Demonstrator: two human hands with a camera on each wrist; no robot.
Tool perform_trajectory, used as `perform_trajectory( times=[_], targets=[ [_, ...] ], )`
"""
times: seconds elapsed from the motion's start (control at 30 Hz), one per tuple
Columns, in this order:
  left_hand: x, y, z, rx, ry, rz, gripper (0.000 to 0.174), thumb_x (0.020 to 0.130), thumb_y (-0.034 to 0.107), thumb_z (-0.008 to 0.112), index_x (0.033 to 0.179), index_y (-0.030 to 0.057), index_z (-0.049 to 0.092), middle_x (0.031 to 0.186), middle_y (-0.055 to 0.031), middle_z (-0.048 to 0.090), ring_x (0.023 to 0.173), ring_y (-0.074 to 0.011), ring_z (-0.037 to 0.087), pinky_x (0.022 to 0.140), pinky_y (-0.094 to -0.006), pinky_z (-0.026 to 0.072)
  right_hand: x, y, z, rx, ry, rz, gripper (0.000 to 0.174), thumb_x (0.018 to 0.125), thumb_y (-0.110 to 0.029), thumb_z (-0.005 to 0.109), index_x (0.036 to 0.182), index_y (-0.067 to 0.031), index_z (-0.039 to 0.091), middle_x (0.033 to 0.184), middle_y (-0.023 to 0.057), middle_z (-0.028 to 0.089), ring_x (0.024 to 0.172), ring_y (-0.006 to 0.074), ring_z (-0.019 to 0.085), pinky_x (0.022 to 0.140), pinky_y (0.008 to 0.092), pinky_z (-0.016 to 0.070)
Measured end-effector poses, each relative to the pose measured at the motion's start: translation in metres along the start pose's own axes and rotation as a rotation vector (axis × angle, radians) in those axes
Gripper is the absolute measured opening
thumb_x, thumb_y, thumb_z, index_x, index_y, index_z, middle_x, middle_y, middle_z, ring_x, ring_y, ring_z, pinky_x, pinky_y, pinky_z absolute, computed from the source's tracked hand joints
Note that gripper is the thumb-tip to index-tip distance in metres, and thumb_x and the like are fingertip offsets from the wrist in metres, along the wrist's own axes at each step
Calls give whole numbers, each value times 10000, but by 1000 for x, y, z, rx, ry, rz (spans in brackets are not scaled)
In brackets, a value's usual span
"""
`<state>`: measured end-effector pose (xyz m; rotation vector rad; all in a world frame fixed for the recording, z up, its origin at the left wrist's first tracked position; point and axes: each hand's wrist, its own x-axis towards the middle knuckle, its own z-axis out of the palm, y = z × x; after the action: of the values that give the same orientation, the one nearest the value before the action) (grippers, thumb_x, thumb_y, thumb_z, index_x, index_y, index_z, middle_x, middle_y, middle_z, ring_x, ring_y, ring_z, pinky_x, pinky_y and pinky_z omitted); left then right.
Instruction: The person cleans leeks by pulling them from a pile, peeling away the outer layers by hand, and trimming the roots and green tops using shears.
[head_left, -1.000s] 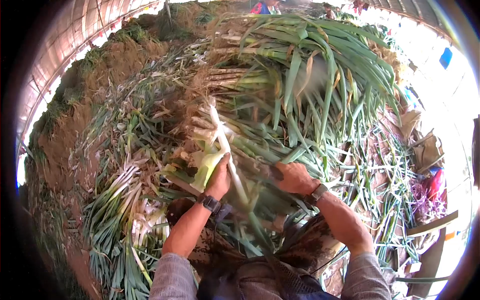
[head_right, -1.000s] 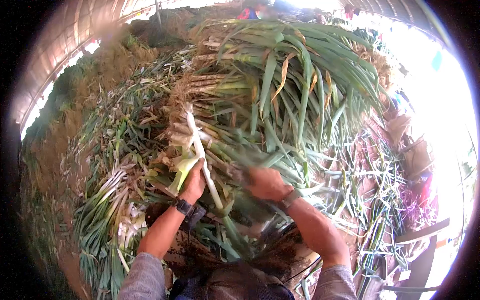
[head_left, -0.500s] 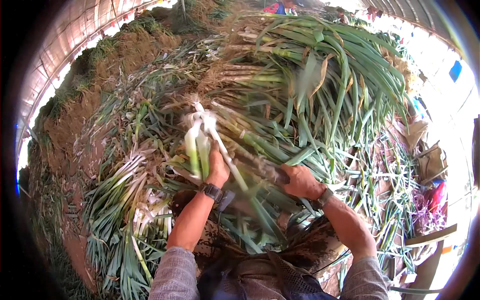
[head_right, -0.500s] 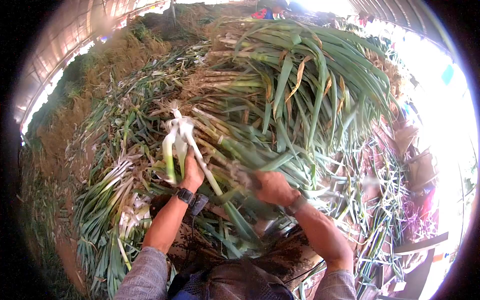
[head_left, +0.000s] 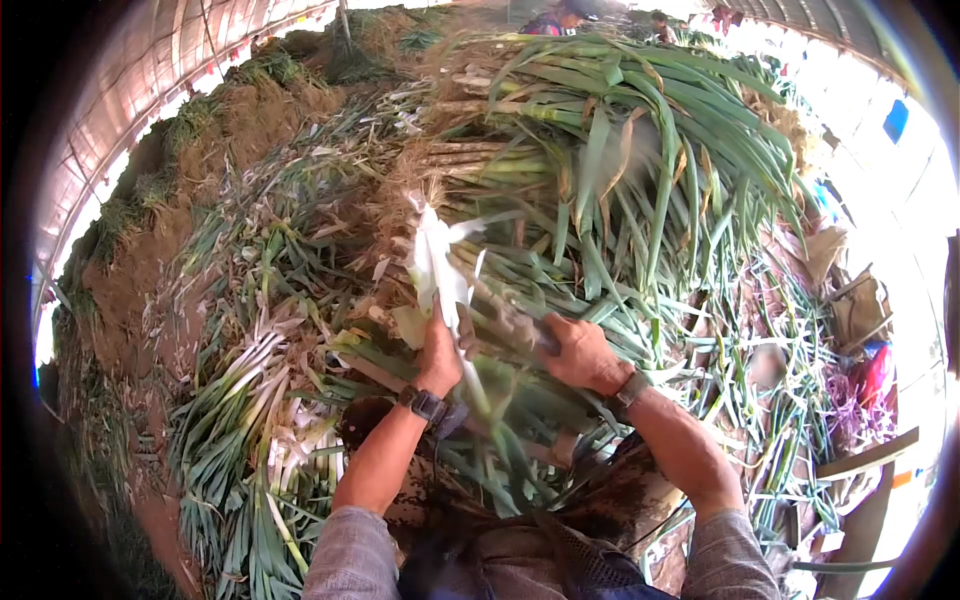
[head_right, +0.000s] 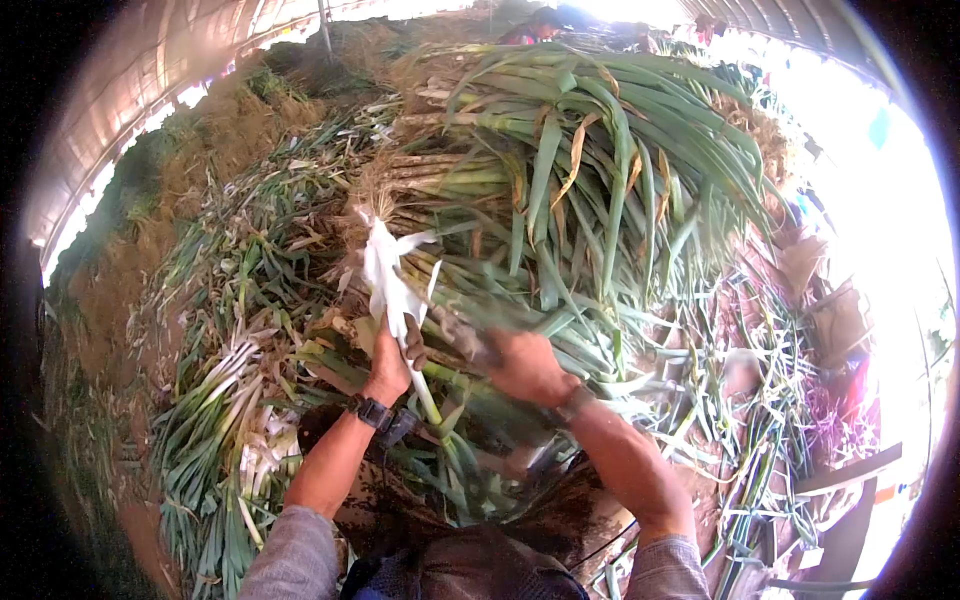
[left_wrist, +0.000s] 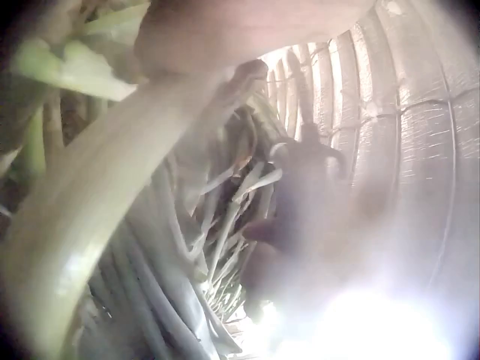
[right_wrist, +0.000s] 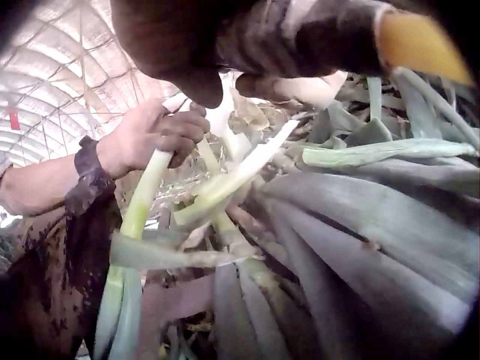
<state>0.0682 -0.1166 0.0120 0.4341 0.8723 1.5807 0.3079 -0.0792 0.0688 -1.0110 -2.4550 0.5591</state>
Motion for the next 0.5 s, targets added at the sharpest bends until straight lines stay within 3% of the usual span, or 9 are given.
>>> perform_trajectory(
  times=[0.07, 0.13, 0.27, 0.37, 0.43, 0.5],
  targets=[
    [-3, 0, 2, -48, -33, -67, 515, 944, 646, 418, 773, 162, 461, 591, 49, 335, 489, -111, 313, 433, -291, 275, 2, 1, -1, -25, -27, 61, 376, 833, -275, 624, 1152, -82, 577, 895, 200, 681, 808, 399, 655, 736, 480, 533],
    [2, 0, -1, -32, -1, -5, 535, 942, 658, 408, 734, 166, 428, 569, 47, 309, 470, -120, 297, 430, -294, 276, 3, 1, -3, -69, -25, 74, 365, 843, -287, 622, 1142, -81, 584, 893, 186, 680, 795, 377, 660, 729, 464, 536],
    [-1, 4, -2, -58, -45, -38, 558, 951, 665, 366, 727, 159, 433, 551, 38, 311, 462, -122, 304, 427, -292, 274, 6, -2, -7, -68, 5, -13, 360, 839, -289, 627, 1132, -81, 590, 887, 177, 675, 779, 358, 665, 721, 459, 538],
    [-5, 3, 0, -28, -38, -52, 582, 945, 687, 340, 730, 156, 439, 543, 34, 319, 453, -121, 302, 424, -285, 266, 6, -7, -8, -12, -36, 131, 349, 831, -286, 631, 1114, -82, 601, 882, 166, 674, 765, 342, 670, 713, 455, 539],
    [-5, 5, 0, -23, -15, -47, 586, 941, 695, 339, 730, 158, 444, 544, 37, 318, 451, -119, 301, 422, -283, 264, 6, -4, -13, 16, -26, 34, 372, 798, -275, 687, 1065, -30, 605, 831, 223, 668, 784, 421, 643, 704, 489, 521],
    [-1, 3, -5, -84, -60, -77, 580, 934, 699, 368, 736, 166, 484, 536, 51, 312, 444, -121, 321, 394, -294, 282, 3, 1, -8, -1, 4, -25, 376, 800, -280, 683, 1074, -33, 607, 828, 221, 668, 781, 420, 643, 706, 488, 519]
  ],
)
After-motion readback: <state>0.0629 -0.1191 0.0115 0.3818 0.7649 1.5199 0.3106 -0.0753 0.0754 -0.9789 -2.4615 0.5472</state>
